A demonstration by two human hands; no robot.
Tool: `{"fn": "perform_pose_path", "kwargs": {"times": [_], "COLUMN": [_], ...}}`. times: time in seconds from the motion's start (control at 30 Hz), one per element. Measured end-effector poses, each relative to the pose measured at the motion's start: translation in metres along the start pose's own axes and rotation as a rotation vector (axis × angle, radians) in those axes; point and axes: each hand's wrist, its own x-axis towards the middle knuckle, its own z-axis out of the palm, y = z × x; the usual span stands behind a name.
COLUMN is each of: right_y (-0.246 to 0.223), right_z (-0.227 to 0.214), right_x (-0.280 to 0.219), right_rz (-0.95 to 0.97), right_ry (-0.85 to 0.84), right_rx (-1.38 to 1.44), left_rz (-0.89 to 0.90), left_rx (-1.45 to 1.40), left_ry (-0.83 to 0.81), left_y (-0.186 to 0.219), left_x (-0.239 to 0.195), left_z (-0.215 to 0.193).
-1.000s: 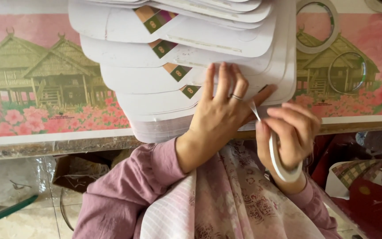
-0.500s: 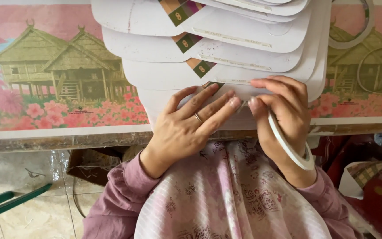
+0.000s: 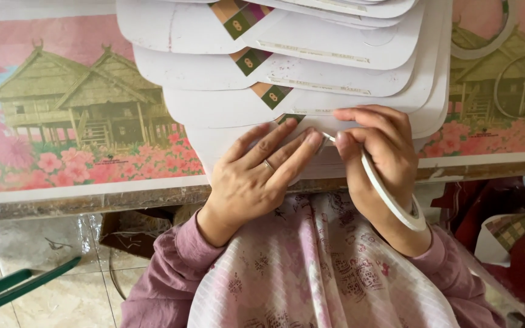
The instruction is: The person applies a strip of white tape to the edge of a stack of white paper cutouts on a table. They smooth the tape down with their fingers and continue applying tape to additional sheets in the stack.
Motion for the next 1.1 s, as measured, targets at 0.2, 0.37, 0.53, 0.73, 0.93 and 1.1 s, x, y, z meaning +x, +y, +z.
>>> {"fn": "perform_pose_path", "kwargs": {"times": [0.2,0.37,0.53,0.73,0.93,1.1], "right_y": [0.055,0.067,0.072,0.064,0.075,0.079], "right_z": [-0.03,-0.044,-0.045,-0.054,-0.045,-0.045], "right_x": [-0.034,-0.038,-0.032,-0.022,-0.016,-0.024], "right_rz": [-0.142,-0.069,-0.074,-0.13,-0.198,-0.151], "right_ry": [0.168,0.161,0.142,0.197,0.201,0.082], "right_rx": [-0.349,-0.322,-0.362,-0.347,-0.342,-0.365], "left_rz": [-0.073,-0.123,-0.02,0.129,0.025,-0.029], "left_rx": [0.07,0.029,-0.156,-0.024,0.041,0.282], "left_ry": [-0.05,-0.029,-0.11,-0.022,-0.038,-0.119], "left_y": [0.004,0.01,0.029,0.044,0.003,0.023], "left_x": [0.008,0.013,0.037,0.068,0.07,0.057], "left_z": [0.002,0.002,0.026,0.055,0.034,0.054]}}
